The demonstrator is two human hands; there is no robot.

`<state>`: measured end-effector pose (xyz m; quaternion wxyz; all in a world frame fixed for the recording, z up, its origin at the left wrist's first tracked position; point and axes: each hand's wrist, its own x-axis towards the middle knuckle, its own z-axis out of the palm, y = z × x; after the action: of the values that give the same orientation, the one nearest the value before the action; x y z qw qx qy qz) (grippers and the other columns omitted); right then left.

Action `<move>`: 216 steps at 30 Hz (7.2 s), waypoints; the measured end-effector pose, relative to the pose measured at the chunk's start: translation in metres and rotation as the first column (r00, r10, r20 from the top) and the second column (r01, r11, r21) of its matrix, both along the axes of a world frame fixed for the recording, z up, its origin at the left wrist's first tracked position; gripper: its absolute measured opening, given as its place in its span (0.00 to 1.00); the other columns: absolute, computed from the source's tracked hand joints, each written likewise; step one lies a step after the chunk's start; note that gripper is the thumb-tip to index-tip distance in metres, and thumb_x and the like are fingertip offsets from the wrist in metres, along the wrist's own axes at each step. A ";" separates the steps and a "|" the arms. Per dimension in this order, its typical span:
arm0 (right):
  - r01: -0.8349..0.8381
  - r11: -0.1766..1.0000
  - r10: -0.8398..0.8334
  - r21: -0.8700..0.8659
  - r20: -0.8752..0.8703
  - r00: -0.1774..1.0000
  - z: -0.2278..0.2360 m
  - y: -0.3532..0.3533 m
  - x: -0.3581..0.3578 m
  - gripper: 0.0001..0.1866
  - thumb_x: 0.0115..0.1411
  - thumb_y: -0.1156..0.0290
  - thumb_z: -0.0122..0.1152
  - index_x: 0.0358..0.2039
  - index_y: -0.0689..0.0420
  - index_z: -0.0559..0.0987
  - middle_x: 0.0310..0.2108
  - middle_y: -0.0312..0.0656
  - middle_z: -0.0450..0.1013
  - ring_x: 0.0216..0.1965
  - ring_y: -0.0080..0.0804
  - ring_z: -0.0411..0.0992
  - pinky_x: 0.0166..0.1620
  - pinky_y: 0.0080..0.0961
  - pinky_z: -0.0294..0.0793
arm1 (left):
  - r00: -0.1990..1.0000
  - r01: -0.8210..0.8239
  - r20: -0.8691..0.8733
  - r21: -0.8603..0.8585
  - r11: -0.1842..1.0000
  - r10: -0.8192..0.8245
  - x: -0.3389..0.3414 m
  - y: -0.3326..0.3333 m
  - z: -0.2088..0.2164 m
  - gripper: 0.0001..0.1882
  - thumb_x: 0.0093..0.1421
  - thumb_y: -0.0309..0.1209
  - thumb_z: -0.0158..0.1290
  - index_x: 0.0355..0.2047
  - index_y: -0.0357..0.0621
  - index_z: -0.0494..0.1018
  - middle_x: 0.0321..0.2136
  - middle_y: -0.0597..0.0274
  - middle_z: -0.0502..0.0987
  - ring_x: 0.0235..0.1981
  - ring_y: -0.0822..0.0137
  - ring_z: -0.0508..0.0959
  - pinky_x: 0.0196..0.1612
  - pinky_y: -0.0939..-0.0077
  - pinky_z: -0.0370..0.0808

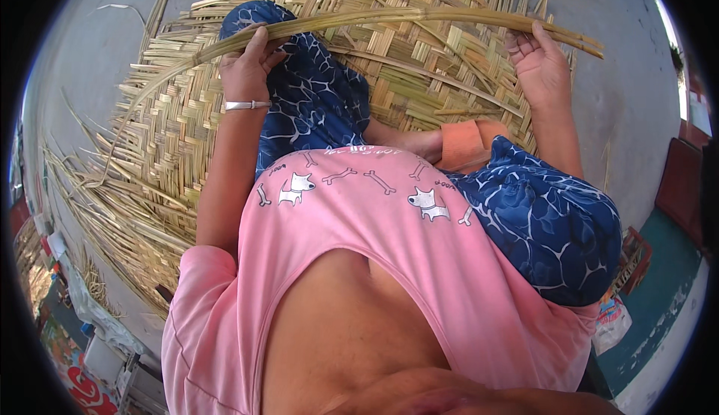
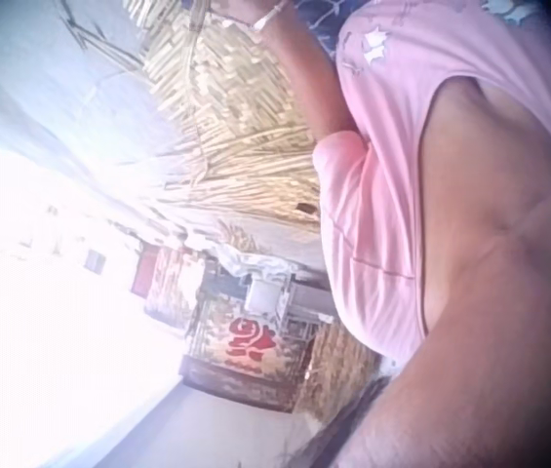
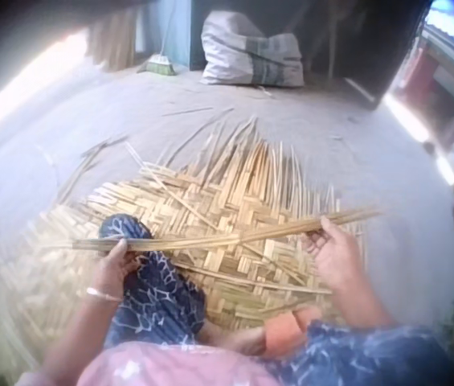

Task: The person weaves a mat by hand, interlacing dried palm leaves in a regular pattern. They sit on the floor, repeatedly threading and pressing the leaves to expand the mat's surface.

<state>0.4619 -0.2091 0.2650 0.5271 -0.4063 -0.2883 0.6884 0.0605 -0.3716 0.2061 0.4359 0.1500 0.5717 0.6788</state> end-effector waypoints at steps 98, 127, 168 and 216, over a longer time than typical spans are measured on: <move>-0.772 0.547 -0.599 -0.323 0.494 -0.630 0.097 0.138 -0.011 0.07 0.54 0.63 0.64 0.29 0.51 0.84 0.28 0.47 0.79 0.36 0.50 0.78 0.39 0.47 0.76 | 0.316 0.893 -0.141 -0.289 0.345 -0.938 0.068 0.130 -0.017 0.31 0.68 0.50 0.56 0.61 0.40 0.72 0.51 0.57 0.81 0.49 0.66 0.82 0.53 0.68 0.76; -0.236 0.963 0.267 -0.130 0.587 0.764 -0.169 0.191 -0.059 0.25 0.74 0.64 0.52 0.67 0.59 0.66 0.46 0.45 0.78 0.44 0.32 0.80 0.45 0.29 0.82 | 0.601 0.785 0.021 -0.202 0.585 -0.799 0.036 0.389 -0.180 0.28 0.71 0.38 0.54 0.66 0.38 0.64 0.54 0.57 0.78 0.54 0.60 0.79 0.52 0.60 0.77; -0.094 0.995 0.049 0.030 0.671 0.739 -0.234 0.280 -0.060 0.12 0.67 0.69 0.51 0.42 0.60 0.81 0.32 0.44 0.77 0.32 0.33 0.75 0.34 0.35 0.73 | -0.311 0.183 -0.548 -0.836 0.517 -0.777 0.126 0.468 -0.133 0.23 0.65 0.47 0.54 0.48 0.43 0.83 0.52 0.47 0.82 0.56 0.50 0.81 0.56 0.58 0.77; -0.082 0.938 0.175 -0.337 0.258 0.950 -0.251 0.286 -0.047 0.16 0.69 0.55 0.55 0.48 0.53 0.75 0.41 0.38 0.76 0.41 0.30 0.72 0.46 0.33 0.73 | 0.300 0.877 0.407 0.237 0.417 -0.863 0.064 0.456 -0.138 0.24 0.72 0.53 0.48 0.40 0.45 0.79 0.36 0.58 0.84 0.47 0.53 0.82 0.51 0.53 0.78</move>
<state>0.4150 0.0772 0.0139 0.3604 -0.5613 -0.2709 0.6941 0.1248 0.0848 0.0684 0.8585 0.2583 0.2845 0.3396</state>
